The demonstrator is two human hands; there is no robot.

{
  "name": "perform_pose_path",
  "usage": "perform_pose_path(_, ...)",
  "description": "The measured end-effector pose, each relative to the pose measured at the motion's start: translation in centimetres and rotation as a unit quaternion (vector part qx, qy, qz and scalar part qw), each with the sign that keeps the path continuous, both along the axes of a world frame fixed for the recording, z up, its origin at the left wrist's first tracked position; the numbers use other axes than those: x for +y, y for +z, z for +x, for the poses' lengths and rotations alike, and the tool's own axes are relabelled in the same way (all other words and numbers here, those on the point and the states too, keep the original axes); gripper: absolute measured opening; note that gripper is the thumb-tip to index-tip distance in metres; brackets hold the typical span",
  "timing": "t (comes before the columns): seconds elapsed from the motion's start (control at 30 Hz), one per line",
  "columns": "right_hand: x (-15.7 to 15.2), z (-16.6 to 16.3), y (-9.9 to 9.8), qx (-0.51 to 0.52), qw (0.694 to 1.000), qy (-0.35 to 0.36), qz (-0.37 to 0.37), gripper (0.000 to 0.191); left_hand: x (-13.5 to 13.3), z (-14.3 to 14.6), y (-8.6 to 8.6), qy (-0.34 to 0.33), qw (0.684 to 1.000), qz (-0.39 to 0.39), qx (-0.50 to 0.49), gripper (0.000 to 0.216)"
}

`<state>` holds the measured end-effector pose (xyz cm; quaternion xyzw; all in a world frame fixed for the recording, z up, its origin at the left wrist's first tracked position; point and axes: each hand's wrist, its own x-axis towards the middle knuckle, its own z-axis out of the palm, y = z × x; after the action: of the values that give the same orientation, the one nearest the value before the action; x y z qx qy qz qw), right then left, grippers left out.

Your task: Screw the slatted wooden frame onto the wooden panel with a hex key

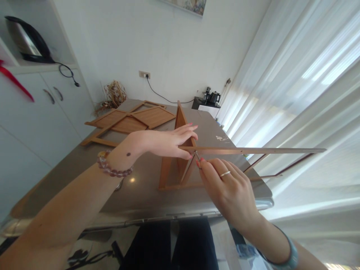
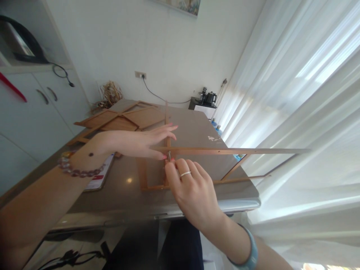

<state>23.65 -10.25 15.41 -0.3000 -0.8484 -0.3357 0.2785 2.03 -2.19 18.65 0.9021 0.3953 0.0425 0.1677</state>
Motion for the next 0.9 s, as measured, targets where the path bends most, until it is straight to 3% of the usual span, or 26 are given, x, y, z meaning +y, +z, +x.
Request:
perform_pose_path(0.3, -1.9, -1.7, 1.9, -0.085, 0.983, -0.150, 0.065, 0.036, 0.1, -0.1, -0.1, -0.010, 1.000, 0.000, -0.010, 0.066)
perform_pose_path(0.63, -1.7, -2.7, 1.1, -0.035, 0.979, -0.196, 0.044, 0.035, 0.5, -0.3, -0.5, -0.008, 1.000, 0.003, -0.027, 0.064)
perform_pose_path(0.9, -0.8, -1.8, 1.1, -0.021, 0.985, -0.168, 0.044, 0.029, 0.6, -0.1, -0.5, -0.020, 0.999, -0.006, -0.035, 0.070)
